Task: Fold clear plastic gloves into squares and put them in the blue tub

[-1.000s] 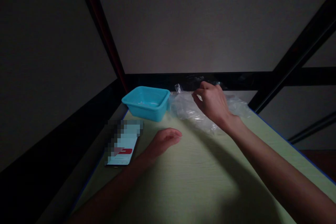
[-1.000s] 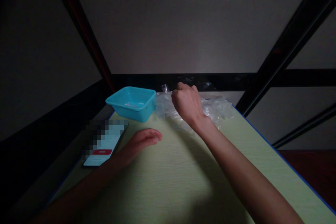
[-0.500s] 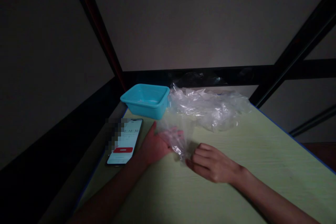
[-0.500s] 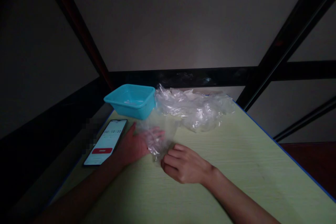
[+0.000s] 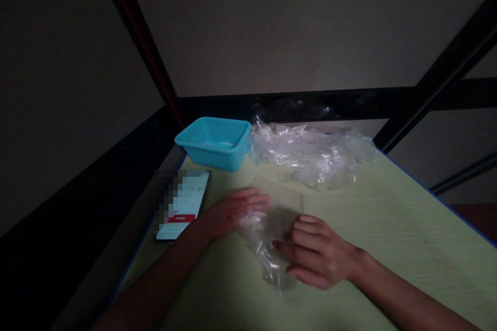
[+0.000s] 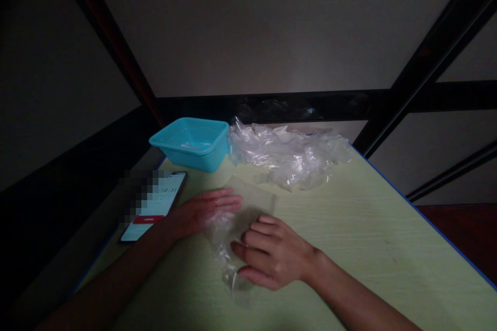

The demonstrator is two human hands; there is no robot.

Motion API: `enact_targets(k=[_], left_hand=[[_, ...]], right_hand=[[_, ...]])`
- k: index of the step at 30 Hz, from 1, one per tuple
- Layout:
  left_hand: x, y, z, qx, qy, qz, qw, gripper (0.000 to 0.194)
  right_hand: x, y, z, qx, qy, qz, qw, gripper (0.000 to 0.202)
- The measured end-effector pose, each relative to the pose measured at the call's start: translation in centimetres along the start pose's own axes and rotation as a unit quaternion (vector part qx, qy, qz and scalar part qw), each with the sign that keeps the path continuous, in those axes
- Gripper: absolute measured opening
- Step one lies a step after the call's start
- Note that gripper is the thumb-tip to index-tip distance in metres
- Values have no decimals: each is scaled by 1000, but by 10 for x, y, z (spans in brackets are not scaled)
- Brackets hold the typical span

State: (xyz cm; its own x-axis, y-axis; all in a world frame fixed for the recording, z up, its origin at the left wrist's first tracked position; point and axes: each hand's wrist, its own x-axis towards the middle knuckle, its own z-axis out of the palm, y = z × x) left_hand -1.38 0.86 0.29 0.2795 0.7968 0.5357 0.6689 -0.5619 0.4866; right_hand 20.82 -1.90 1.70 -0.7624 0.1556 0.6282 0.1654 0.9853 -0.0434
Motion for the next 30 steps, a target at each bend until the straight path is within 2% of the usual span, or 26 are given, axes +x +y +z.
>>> enact_targets(k=[1, 2, 3, 4, 5, 6, 7, 8, 9, 11, 13, 15, 20, 22, 25, 27, 30], left_hand=[[0, -4, 3, -61, -41, 2, 997, 37], [0, -7, 6, -165, -100, -20, 981, 35], [0, -9, 7, -287, -158, -62, 943, 36], [0, -10, 7, -405, -201, -122, 883, 39], [0, -10, 6, -504, -229, -187, 811, 42], [0, -9, 5, -572, -240, -244, 746, 45], [0, -8, 4, -606, -234, -285, 705, 49], [-1, -6, 3, -622, -223, -312, 683, 54], [-1, -3, 3, -627, -212, -329, 673, 59], [-1, 1, 3, -614, -195, -347, 681, 75], [0, 6, 4, -582, -186, -343, 714, 90], [1, 9, 5, -543, -188, -325, 751, 94], [0, 14, 6, -449, -228, -309, 807, 58], [-1, 16, 7, -424, -204, -284, 836, 48], [-2, 19, 5, -401, -138, -207, 882, 36], [-1, 23, 1, -416, -123, -174, 884, 31], [-2, 28, -6, -483, -139, -193, 843, 30]], right_hand=[[-1, 4, -1, -4, 13, 39, 999, 31], [-2, 8, -2, -6, 27, 85, 996, 26], [-3, 11, -2, -3, 39, 133, 990, 21], [-4, 14, -2, 5, 48, 179, 983, 18], [-5, 17, -1, 15, 53, 216, 975, 17], [-5, 19, 0, 26, 55, 244, 968, 17], [-5, 20, 1, 36, 54, 264, 962, 17], [-6, 21, 2, 43, 50, 279, 958, 17], [-6, 22, 3, 47, 46, 292, 954, 17], [-7, 22, 6, 51, 39, 316, 947, 16], [-8, 23, 8, 51, 33, 330, 942, 17], [-8, 23, 10, 54, 26, 334, 941, 18], [-8, 22, 10, 65, 13, 348, 935, 20], [-7, 23, 8, 66, 5, 356, 932, 23], [-7, 24, 2, 72, -18, 352, 933, 34], [-7, 26, -1, 84, -18, 354, 931, 44], [-9, 27, -3, 141, 18, 394, 908, 56]])
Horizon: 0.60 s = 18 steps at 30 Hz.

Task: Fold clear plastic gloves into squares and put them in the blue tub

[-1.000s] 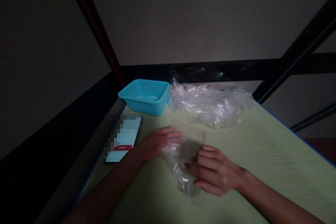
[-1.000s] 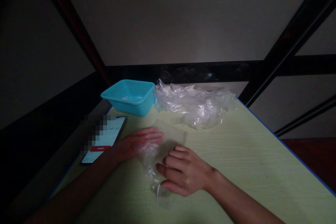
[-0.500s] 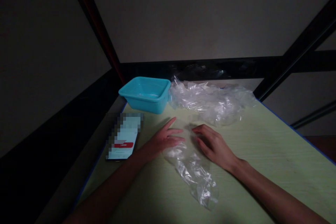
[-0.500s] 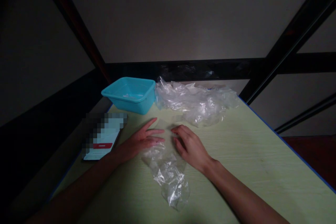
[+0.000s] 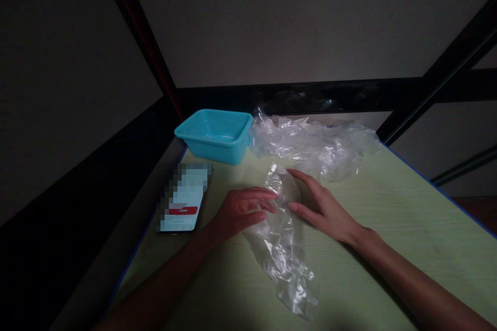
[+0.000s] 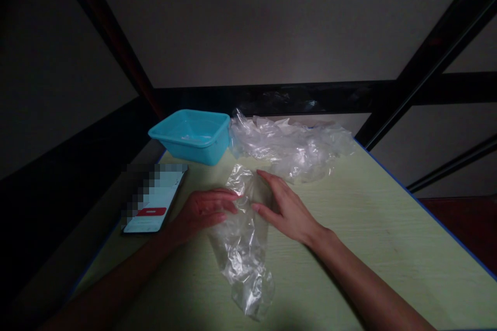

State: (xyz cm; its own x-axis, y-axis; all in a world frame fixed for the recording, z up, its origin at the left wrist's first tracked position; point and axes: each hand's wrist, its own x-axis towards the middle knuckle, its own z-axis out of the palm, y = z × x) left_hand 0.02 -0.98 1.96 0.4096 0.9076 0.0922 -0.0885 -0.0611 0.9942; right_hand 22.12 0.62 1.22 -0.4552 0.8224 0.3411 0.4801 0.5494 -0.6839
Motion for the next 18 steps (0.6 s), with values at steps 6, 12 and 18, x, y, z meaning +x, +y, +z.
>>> enact_targets(k=[6, 12, 18], left_hand=[[-2, 4, -1, -118, -2, -49, 992, 52], [0, 6, -1, -48, 87, -50, 994, 68], [0, 12, 5, 44, 122, -58, 990, 70]], right_hand=[[3, -1, 4, 395, -54, 166, 902, 65], [3, -10, 0, 635, -18, 213, 743, 59], [1, -16, 3, 589, -108, 199, 776, 66]])
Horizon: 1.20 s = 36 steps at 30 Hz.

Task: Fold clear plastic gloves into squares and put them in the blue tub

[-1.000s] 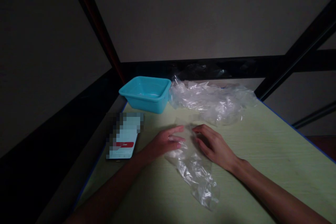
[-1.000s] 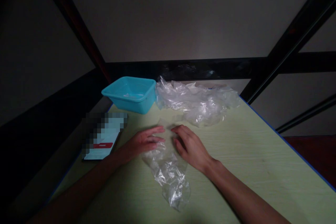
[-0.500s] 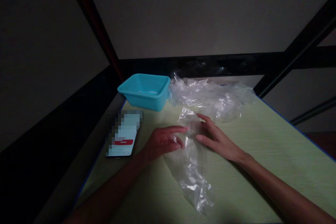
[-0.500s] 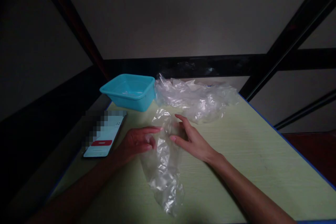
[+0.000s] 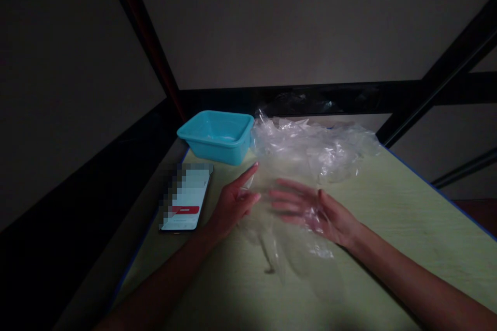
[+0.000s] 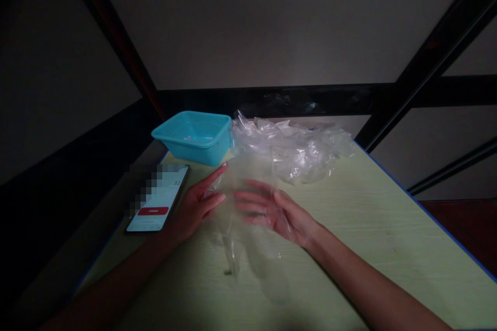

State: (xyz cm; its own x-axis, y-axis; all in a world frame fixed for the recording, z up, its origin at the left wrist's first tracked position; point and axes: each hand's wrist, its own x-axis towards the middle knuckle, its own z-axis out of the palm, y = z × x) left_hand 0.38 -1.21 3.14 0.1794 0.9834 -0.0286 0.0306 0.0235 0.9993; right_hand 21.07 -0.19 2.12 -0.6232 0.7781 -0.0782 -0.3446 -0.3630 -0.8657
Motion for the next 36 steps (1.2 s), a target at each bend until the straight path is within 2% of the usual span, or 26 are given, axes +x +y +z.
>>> enact_targets(k=[4, 10, 13, 18, 22, 25, 28, 30, 33, 35, 36], left_hand=[[1, 4, 0, 26, 7, -14, 1000, 71], [6, -1, -7, 9, 21, 10, 1000, 68], [11, -4, -13, 2, 27, -4, 1000, 71], [18, -4, -22, 23, 71, -16, 997, 70], [23, 0, -26, 45, 83, -11, 995, 54], [28, 11, -29, 80, 87, 17, 993, 42], [35, 32, -32, 123, 102, 85, 983, 35], [37, 51, -35, 149, 130, 149, 969, 32], [30, 79, -36, 182, 188, 254, 931, 29], [18, 90, -36, 208, 194, 323, 903, 35], [10, 92, -36, 222, 217, 363, 878, 38]], right_hand=[[0, -3, 1, -63, 30, 0, 998, 46], [7, -7, -7, -105, 177, -4, 979, 25], [9, -8, -11, -139, 211, -20, 967, 26], [7, -17, -11, -208, 212, -34, 954, 32], [6, -32, -13, -260, 214, -67, 939, 35], [9, -51, -16, -323, 195, -90, 922, 36], [12, -77, -12, -398, 173, -132, 891, 33], [9, -94, -2, -440, 173, -209, 856, 26], [-2, -113, 19, -495, 165, -346, 780, 16], [-11, -117, 30, -514, 144, -408, 741, 14], [-15, -116, 32, -522, 132, -427, 726, 17]])
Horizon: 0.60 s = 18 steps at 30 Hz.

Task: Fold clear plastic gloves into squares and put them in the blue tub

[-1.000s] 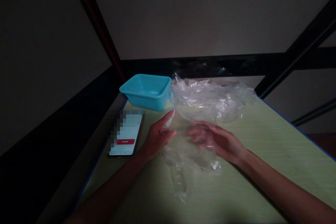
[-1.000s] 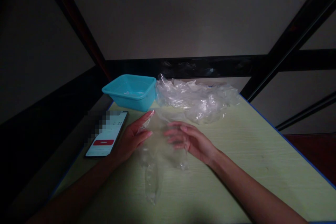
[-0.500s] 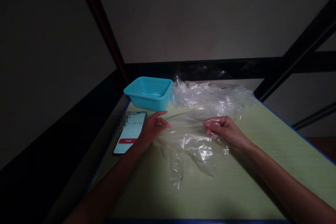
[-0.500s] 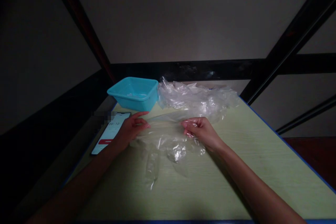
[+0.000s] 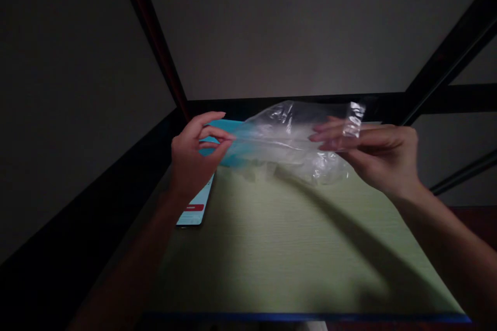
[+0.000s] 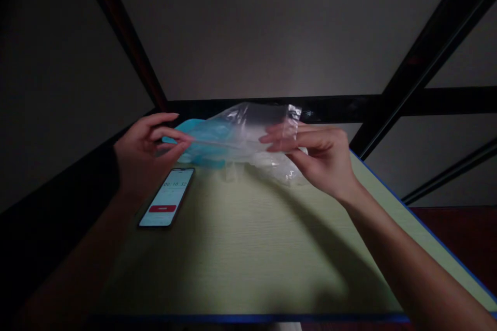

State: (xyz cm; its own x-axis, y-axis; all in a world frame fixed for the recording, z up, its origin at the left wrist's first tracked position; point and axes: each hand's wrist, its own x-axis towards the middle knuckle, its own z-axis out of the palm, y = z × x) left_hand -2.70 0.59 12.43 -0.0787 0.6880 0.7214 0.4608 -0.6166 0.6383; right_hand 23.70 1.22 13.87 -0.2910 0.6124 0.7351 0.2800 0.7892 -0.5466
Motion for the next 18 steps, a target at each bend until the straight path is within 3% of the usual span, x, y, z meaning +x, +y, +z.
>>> enact_targets(k=[3, 6, 10, 13, 18], left_hand=[[-22, 10, -12, 83, 14, 111, 990, 38], [-51, 8, -19, 179, -74, 177, 965, 20], [-84, -6, -18, 237, -210, 269, 910, 29], [-102, -16, -11, 260, -267, 297, 879, 34], [-122, -28, 0, 280, -362, 272, 847, 34]], right_hand=[[-13, 4, 3, -11, -7, -29, 999, 28], [-32, 23, 11, -15, -22, 16, 1000, 35], [-61, 53, 22, 9, -44, 59, 997, 30], [-79, 68, 27, 0, -76, 53, 996, 29], [-91, 81, 27, -37, -153, 15, 987, 26]])
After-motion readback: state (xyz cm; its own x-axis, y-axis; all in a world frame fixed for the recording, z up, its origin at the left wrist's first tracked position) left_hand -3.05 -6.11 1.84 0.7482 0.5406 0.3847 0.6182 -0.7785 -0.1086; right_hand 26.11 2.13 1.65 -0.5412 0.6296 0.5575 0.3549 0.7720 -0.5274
